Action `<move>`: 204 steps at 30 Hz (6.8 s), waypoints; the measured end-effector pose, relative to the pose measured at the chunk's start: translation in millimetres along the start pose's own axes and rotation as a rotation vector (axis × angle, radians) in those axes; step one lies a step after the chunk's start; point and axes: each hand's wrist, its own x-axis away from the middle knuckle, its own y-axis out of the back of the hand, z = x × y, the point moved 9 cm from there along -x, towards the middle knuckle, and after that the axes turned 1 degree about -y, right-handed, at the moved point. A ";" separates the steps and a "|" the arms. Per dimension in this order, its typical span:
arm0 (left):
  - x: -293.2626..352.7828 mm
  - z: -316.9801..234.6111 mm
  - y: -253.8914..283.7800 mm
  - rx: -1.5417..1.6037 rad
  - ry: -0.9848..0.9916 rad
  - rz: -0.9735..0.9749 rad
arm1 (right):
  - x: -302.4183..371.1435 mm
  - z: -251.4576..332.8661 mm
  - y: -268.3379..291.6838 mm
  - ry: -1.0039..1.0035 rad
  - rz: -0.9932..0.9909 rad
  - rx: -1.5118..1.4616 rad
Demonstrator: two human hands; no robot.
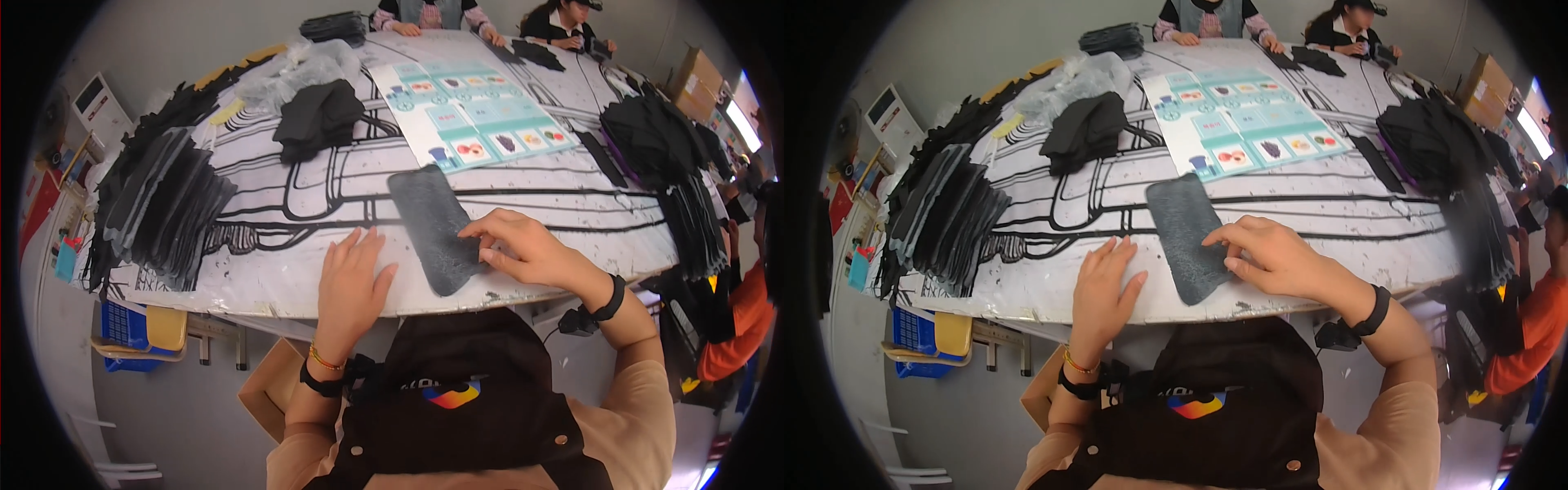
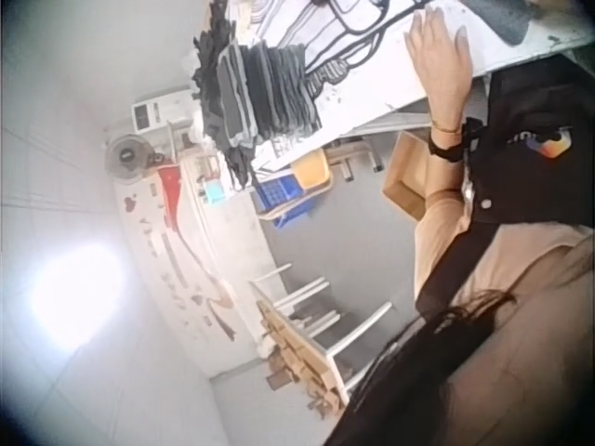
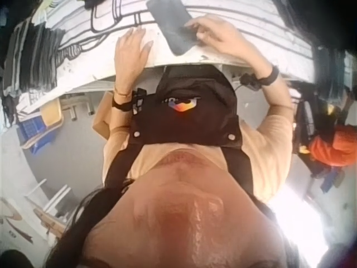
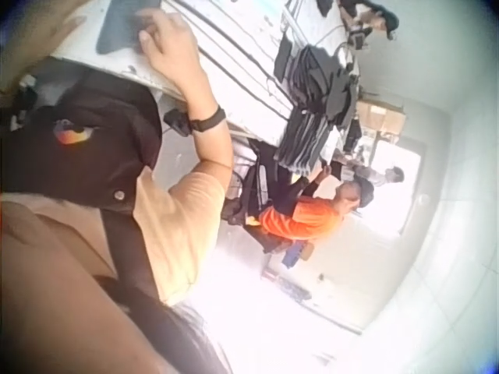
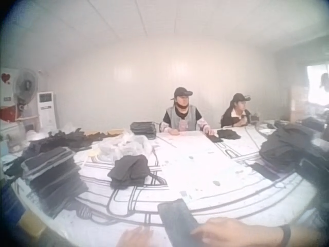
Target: Applying adhesive material to shoe components at a production table.
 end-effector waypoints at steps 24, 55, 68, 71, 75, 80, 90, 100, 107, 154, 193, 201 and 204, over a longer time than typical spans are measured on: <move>-47.1 -12.1 -21.9 0.028 0.147 0.200 | 121.2 -68.5 23.0 -0.524 -0.532 -0.069; 9.2 -1.8 3.0 -0.017 0.130 -0.071 | 82.4 -50.1 26.7 -0.356 -0.489 0.023; 10.6 19.8 29.4 0.223 0.343 -0.105 | 101.4 -4.9 7.8 -0.021 -0.393 0.241; 8.0 29.7 37.8 0.226 0.329 -0.087 | 108.7 -6.2 12.3 -0.056 -0.520 0.138; -9.0 26.8 66.8 0.145 0.316 -0.047 | 118.7 -26.6 18.7 -0.163 -0.668 -0.111; -43.2 38.0 96.2 0.082 0.154 -0.053 | 114.2 -33.1 19.6 -0.166 -0.635 -0.059; -158.2 134.7 100.3 -0.282 -0.055 -0.145 | 103.2 -40.1 20.2 -0.195 -0.601 -0.106; -177.1 182.3 54.9 -0.229 -0.063 -0.094 | 113.0 -33.7 22.2 -0.142 -0.594 0.088; -178.1 213.3 90.2 -0.524 0.098 -0.169 | 99.7 -21.0 11.1 -0.144 -0.515 0.292; 8.1 -23.6 -19.6 1.184 0.290 -0.099 | 107.7 -28.3 34.2 -0.233 -0.787 0.016; 12.1 -65.5 21.8 0.131 -0.064 -0.475 | 111.4 -38.7 20.9 -0.229 -0.815 0.110; 12.1 -55.7 15.0 0.140 -0.027 -0.429 | 108.5 -30.7 26.0 -0.184 -0.813 0.087; 10.0 -52.6 9.8 0.170 -0.007 -0.441 | 106.5 -39.4 25.0 -0.204 -0.775 0.062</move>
